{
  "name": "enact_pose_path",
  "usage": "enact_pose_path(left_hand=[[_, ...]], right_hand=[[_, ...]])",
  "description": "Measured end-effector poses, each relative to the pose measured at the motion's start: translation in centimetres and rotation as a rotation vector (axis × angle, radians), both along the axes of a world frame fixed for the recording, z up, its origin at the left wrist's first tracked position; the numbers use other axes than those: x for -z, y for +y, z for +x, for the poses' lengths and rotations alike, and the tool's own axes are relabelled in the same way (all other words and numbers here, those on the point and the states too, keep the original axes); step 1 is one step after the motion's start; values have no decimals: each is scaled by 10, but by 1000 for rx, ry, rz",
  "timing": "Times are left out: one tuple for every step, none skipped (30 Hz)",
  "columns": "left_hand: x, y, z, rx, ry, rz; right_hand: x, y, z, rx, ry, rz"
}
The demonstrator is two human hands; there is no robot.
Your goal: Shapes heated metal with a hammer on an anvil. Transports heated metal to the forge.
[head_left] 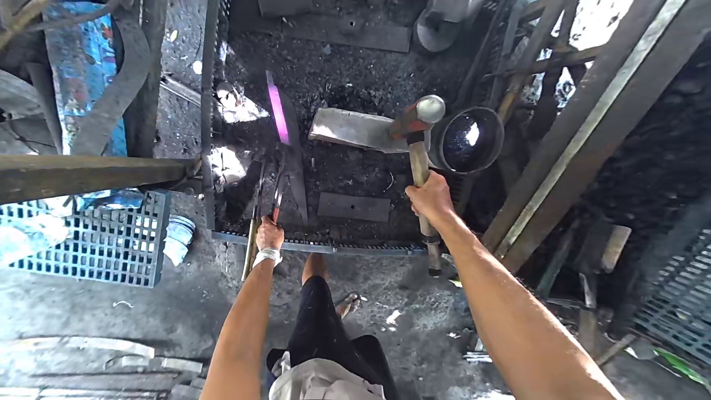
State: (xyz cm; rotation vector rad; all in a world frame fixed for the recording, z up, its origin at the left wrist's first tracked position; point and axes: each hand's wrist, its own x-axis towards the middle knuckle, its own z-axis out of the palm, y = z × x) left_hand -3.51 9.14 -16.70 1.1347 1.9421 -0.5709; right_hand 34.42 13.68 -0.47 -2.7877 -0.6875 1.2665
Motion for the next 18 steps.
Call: enact_pose_path(left_hand=[[0, 0, 0, -3, 0, 4], [0, 1, 0, -4, 3, 6], [-1, 1, 0, -8, 4, 7], [-2, 1, 0, -6, 6, 8], [-3, 1, 0, -4, 1, 7], [-3, 1, 1, -6, -9, 3], [-3, 1, 1, -6, -18, -4], [-2, 2, 0, -4, -29, -12], [-2, 4, 0, -2, -40, -24], [-1, 6, 0, -1, -44, -37], [1, 7, 0, 0, -42, -43], [3, 7, -1, -1, -40, -47], [4, 6, -1, -7, -42, -50], [4, 6, -2, -16, -47, -51], [3, 7, -2, -23, -53, -51], [2, 8, -2, -24, -52, -48], [-2, 8, -1, -15, -39, -42], [-10, 7, 0, 2, -20, -24]], right_hand=[[-1, 1, -1, 3, 0, 1], [-2, 2, -1, 2, -2, 1], [-2, 3, -1, -2, -2, -3], [-2, 3, -1, -5, -3, -6], [-2, 2, 0, -7, 0, -7], [-1, 1, 0, -6, 1, -6], [0, 0, 1, -3, 2, -3], [0, -1, 1, 0, 5, 2], [-1, -3, 1, 0, 14, 11], [-1, -4, 2, -4, 15, 19], [-1, -7, 2, -6, 16, 30], [-1, -8, 2, -7, 18, 38], [-2, -9, 3, -10, 23, 41], [-2, -9, 3, -13, 27, 45], [-2, -9, 4, -17, 28, 51], [-2, -9, 6, -22, 26, 57], [0, -9, 8, -30, 28, 61], [2, -9, 10, -34, 34, 65]])
